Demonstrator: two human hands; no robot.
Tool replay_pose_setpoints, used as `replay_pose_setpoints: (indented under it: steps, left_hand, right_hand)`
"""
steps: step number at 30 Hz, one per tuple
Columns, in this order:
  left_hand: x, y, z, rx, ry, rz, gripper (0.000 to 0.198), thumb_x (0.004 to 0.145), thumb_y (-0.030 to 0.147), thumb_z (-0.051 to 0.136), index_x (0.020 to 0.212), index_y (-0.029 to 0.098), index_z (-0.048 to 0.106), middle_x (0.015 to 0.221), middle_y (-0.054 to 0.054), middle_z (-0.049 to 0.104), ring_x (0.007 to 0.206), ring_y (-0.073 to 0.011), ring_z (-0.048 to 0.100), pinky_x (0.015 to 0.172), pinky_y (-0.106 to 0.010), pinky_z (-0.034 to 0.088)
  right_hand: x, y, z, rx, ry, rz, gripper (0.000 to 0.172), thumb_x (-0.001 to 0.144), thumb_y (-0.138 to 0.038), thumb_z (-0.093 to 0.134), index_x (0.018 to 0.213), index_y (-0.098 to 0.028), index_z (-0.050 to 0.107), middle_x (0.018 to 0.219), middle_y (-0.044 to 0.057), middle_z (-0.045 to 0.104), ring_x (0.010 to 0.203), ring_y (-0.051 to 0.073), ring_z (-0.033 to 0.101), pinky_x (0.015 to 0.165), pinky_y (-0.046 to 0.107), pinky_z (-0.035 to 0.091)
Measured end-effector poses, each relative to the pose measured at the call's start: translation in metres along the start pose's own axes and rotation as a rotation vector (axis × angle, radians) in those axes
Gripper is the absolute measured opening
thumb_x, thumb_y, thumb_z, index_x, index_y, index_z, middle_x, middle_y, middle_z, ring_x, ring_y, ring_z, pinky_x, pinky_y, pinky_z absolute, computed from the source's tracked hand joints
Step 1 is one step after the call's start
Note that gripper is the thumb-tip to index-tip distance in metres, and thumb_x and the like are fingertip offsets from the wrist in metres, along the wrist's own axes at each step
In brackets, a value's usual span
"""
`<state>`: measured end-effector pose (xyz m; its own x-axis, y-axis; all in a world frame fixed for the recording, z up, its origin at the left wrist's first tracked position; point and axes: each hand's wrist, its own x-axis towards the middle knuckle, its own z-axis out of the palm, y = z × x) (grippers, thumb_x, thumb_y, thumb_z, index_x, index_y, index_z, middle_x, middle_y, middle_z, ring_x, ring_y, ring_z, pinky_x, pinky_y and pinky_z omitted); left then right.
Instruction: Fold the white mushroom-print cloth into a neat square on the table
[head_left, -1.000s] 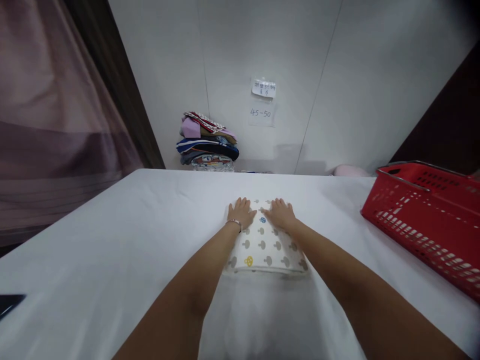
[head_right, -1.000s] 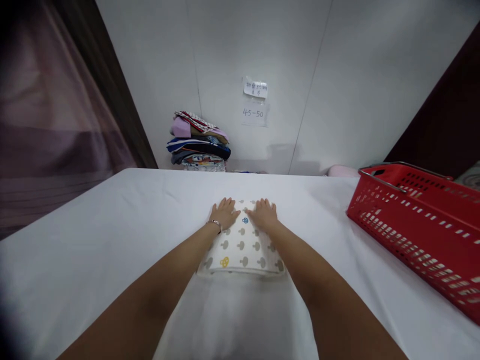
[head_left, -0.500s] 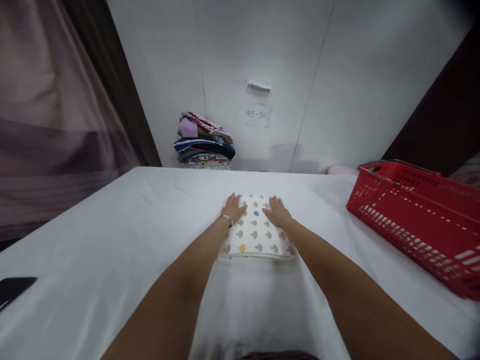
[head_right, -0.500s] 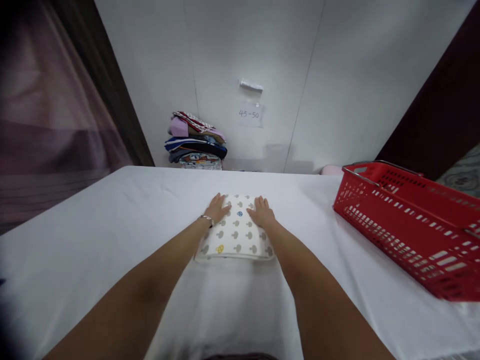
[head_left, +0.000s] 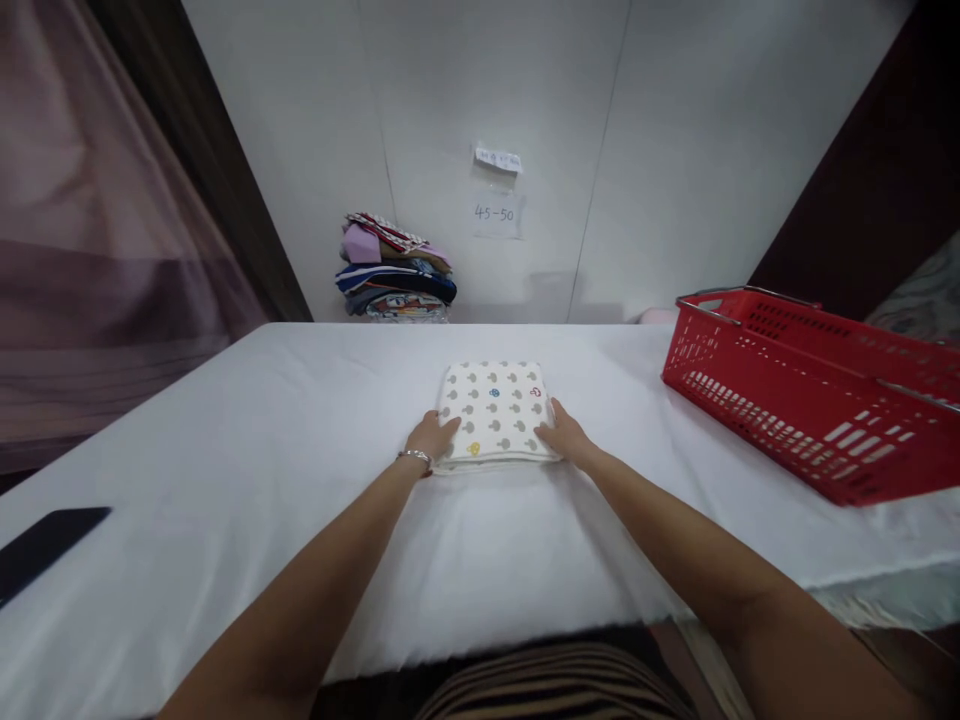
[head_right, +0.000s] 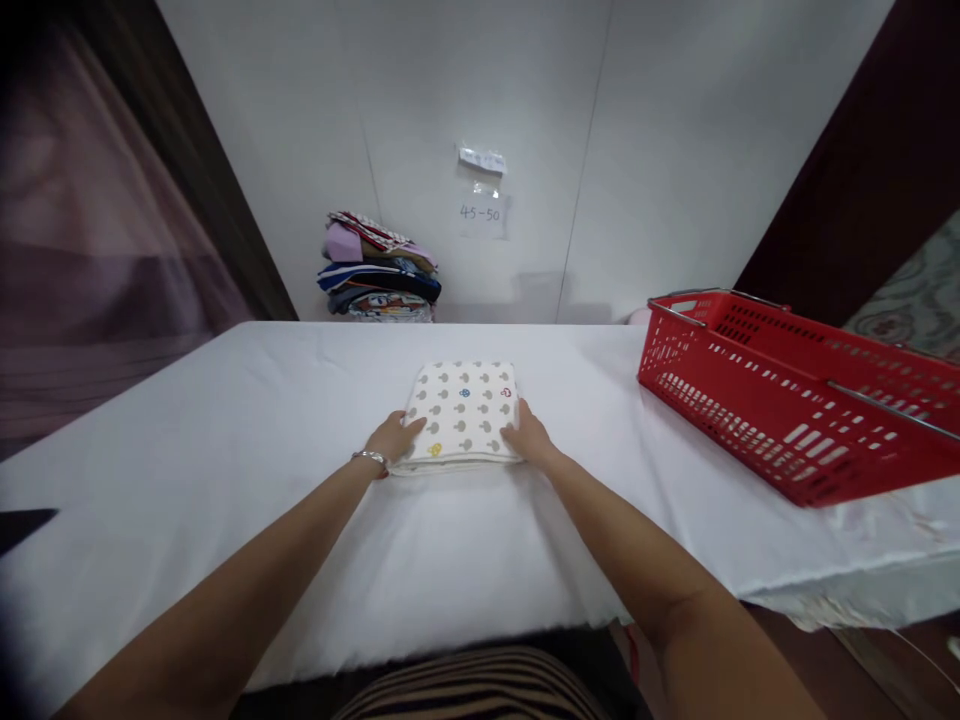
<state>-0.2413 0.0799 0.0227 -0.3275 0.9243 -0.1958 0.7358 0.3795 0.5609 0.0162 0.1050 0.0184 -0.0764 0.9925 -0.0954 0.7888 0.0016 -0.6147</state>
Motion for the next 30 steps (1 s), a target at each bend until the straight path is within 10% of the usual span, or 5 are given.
replay_pose_setpoints:
  steps: [7,11,15,30]
  left_hand:
    - [-0.032,0.004,0.003,0.138,0.108,0.101,0.055,0.079,0.052,0.044,0.121,0.016,0.043,0.118,-0.013,0.055,0.103,-0.0263,0.054,0.082,-0.035,0.043]
    - [-0.062,0.029,0.018,0.232,0.317,0.583,0.042,0.082,0.043,0.046,0.116,0.018,0.049,0.118,-0.010,0.053,0.110,-0.0235,0.047,0.092,-0.036,0.037]
    - [-0.083,0.066,0.054,0.326,0.244,0.972,0.041,0.079,0.038,0.055,0.116,0.023,0.050,0.123,-0.006,0.050,0.113,-0.0235,0.043,0.095,-0.039,0.033]
    - [-0.078,0.092,0.090,0.381,0.232,0.914,0.044,0.082,0.031,0.049,0.124,0.021,0.043,0.122,-0.006,0.053,0.110,-0.0207,0.045,0.091,-0.034,0.035]
  right_hand:
    - [-0.001,0.021,-0.029,0.745,-0.143,0.107,0.074,0.076,-0.036,0.058,0.138,-0.014,0.023,0.123,0.014,0.053,0.094,0.019,0.059,0.073,0.028,0.050]
    - [-0.015,0.039,-0.024,0.764,-0.080,0.161,0.039,0.081,-0.029,0.050,0.117,-0.013,0.050,0.109,0.012,0.061,0.079,0.015,0.062,0.059,0.023,0.051]
    - [-0.029,0.051,-0.018,0.756,-0.091,0.182,0.021,0.075,-0.018,0.055,0.095,-0.012,0.058,0.082,0.008,0.066,0.058,0.011,0.059,0.045,0.018,0.046]
    - [-0.026,0.054,-0.012,0.794,-0.325,0.125,0.005,0.072,-0.016,0.057,0.068,-0.013,0.056,0.053,0.000,0.060,0.039,0.009,0.055,0.032,0.016,0.038]
